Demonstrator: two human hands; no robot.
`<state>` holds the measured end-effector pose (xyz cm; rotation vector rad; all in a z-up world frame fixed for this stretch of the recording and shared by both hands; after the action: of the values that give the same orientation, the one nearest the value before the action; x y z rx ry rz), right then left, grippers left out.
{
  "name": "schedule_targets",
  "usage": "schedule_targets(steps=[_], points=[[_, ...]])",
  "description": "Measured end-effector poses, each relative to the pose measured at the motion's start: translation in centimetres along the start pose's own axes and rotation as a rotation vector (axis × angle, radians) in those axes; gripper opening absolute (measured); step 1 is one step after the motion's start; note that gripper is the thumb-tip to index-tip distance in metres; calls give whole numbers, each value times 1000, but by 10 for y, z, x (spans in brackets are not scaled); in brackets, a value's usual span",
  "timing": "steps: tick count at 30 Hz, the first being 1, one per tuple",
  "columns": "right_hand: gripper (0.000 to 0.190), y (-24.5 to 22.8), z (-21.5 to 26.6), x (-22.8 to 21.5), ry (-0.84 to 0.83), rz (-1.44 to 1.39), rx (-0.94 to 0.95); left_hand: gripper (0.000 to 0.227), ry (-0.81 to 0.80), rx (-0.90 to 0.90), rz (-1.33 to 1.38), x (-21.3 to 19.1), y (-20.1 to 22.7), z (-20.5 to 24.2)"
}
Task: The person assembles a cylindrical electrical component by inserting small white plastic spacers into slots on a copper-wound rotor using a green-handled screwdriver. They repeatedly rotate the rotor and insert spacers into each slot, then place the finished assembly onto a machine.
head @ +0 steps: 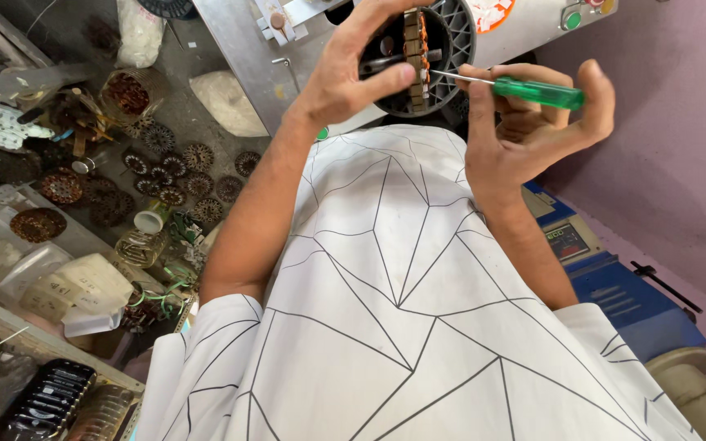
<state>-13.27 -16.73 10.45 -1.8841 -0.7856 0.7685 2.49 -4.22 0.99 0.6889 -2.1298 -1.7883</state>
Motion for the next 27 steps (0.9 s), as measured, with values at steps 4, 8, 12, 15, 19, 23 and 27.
schedule_targets(steps=[4,8,12,15,19,23,27], points=[[82,-3,-2,14,-113,119,-260,48,-63,10,317,-3,-16,-4],[71,-9,-2,22,-201,254,-446,52,-92,-6,298,-3,-18,-7],[67,-11,-2,32,-368,323,-647,45,-85,-20,276,-5,-12,-8],[69,-4,-4,35,-289,363,-651,43,-76,21,240,-5,-6,-10],[70,-2,-3,35,-223,261,-580,42,-33,56,194,-7,0,-9],[70,-6,-5,37,-260,310,-571,44,-29,69,147,-9,0,-9],[62,-7,-8,34,-277,309,-491,44,-41,19,233,-7,-9,-9]])
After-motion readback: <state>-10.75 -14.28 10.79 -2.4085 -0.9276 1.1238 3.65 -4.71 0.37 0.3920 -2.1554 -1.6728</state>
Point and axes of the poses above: each hand's wrist, its own z-axis away from the middle knuckle, its own x-axis out of the palm, y = z × x, the point moved 5 cm from there along -z, towards the middle knuckle, and after that the axes turned 11 degrees about -z, right-handed, at the moved point
